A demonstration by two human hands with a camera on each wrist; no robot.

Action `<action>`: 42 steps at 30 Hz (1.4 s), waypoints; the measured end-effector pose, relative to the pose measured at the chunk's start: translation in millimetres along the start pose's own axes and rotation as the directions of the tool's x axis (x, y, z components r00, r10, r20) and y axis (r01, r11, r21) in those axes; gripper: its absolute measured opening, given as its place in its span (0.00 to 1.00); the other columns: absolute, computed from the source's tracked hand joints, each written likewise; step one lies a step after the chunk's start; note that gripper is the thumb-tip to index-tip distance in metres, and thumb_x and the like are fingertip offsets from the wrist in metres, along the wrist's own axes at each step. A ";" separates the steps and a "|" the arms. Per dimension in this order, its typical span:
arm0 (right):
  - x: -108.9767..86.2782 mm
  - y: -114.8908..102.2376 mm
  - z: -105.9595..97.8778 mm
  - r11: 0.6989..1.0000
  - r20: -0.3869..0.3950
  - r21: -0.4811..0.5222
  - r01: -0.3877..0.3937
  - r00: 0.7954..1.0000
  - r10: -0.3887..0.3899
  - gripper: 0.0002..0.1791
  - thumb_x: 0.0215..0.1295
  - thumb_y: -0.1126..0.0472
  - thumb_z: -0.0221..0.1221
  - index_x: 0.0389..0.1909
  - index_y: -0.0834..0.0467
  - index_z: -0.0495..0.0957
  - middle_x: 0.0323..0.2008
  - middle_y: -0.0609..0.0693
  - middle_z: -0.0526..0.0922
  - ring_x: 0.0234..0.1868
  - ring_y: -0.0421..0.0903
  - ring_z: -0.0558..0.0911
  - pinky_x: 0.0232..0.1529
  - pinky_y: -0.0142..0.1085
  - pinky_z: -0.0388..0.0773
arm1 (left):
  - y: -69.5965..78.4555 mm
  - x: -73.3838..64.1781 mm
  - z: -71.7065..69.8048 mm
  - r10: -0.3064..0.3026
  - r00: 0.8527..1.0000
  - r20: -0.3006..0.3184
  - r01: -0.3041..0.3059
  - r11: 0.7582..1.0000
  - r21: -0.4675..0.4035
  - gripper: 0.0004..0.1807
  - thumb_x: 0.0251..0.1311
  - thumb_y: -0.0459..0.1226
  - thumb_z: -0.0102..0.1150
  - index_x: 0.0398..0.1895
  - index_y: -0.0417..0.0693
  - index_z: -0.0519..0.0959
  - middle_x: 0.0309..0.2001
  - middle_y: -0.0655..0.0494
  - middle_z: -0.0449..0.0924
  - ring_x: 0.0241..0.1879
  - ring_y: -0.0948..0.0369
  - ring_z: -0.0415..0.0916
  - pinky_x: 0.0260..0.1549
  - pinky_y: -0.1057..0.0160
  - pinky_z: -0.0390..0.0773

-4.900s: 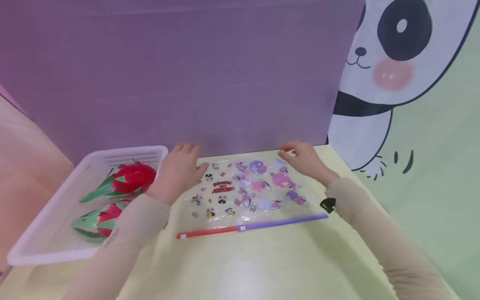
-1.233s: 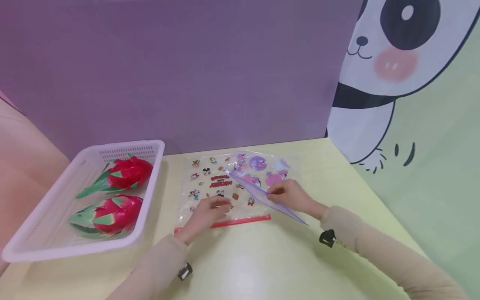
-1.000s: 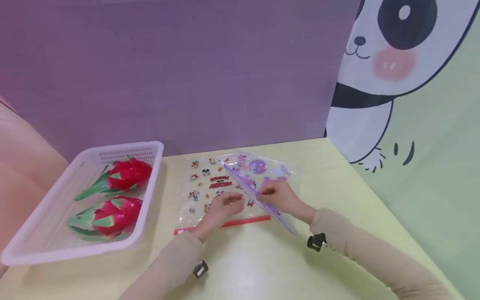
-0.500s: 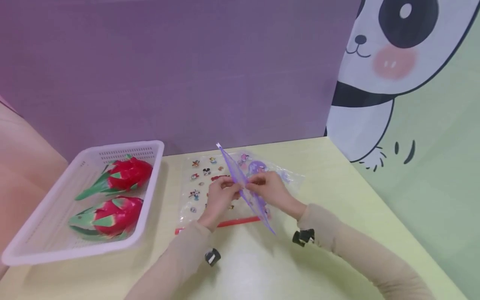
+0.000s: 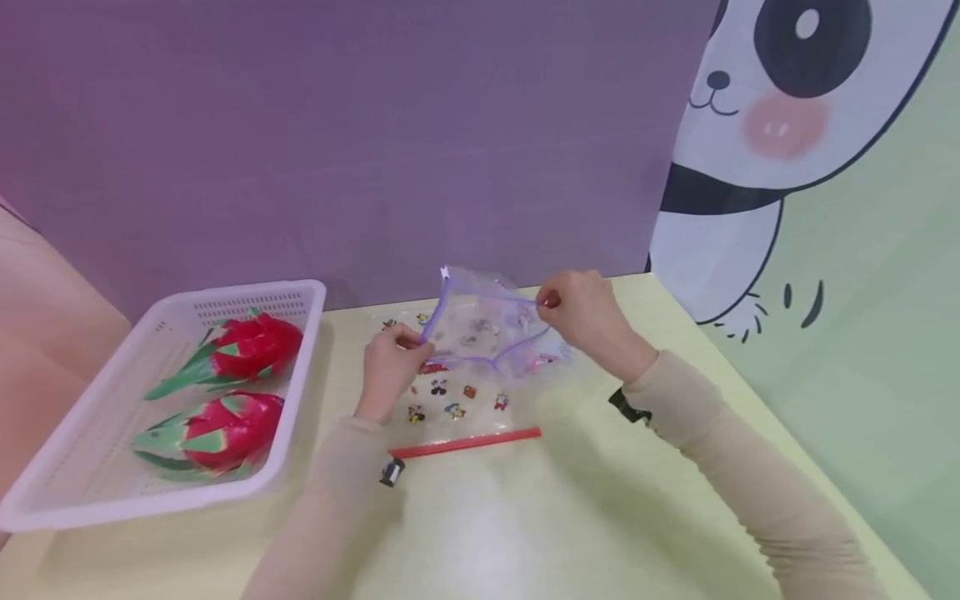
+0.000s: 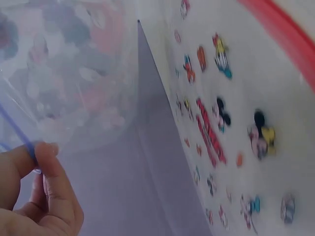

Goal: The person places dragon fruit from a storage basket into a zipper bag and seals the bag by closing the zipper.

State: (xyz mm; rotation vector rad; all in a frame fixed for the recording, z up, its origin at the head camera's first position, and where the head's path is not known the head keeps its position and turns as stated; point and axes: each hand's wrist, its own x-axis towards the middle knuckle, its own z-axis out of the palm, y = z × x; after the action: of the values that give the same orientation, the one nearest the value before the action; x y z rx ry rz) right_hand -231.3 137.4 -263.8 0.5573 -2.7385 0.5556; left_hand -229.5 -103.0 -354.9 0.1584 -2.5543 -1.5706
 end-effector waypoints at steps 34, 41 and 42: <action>1.1 11.6 30.4 0.917 0.099 0.348 -0.196 0.980 0.172 0.05 0.55 0.61 0.63 0.27 0.60 0.83 0.23 0.52 0.83 0.20 0.41 0.79 0.24 0.31 0.77 | -2.6 -10.7 11.8 -0.095 0.987 0.133 0.115 0.982 -0.152 0.12 0.54 0.37 0.61 0.39 0.41 0.74 0.36 0.49 0.76 0.29 0.60 0.76 0.33 0.65 0.80; 1.0 12.7 31.4 0.907 0.113 0.352 -0.230 0.973 0.202 0.06 0.56 0.60 0.62 0.28 0.59 0.84 0.22 0.51 0.83 0.20 0.41 0.78 0.21 0.30 0.74 | -0.7 -17.2 9.0 -0.095 0.971 0.217 0.133 0.976 -0.170 0.12 0.56 0.40 0.60 0.41 0.44 0.75 0.37 0.49 0.77 0.33 0.55 0.80 0.37 0.62 0.81; 0.8 13.0 31.5 0.907 0.117 0.352 -0.232 0.972 0.203 0.06 0.56 0.60 0.63 0.28 0.59 0.84 0.22 0.51 0.83 0.20 0.41 0.78 0.21 0.31 0.74 | -0.1 -18.8 7.9 -0.090 0.970 0.225 0.129 0.978 -0.162 0.13 0.56 0.40 0.60 0.42 0.45 0.75 0.38 0.49 0.77 0.34 0.55 0.80 0.36 0.62 0.81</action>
State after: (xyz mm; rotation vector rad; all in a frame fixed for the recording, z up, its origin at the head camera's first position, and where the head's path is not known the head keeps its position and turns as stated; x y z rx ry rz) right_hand -243.9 134.8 -295.3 0.3576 -2.8031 1.1358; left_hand -212.3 -93.1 -359.8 0.1169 -2.5853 -1.9454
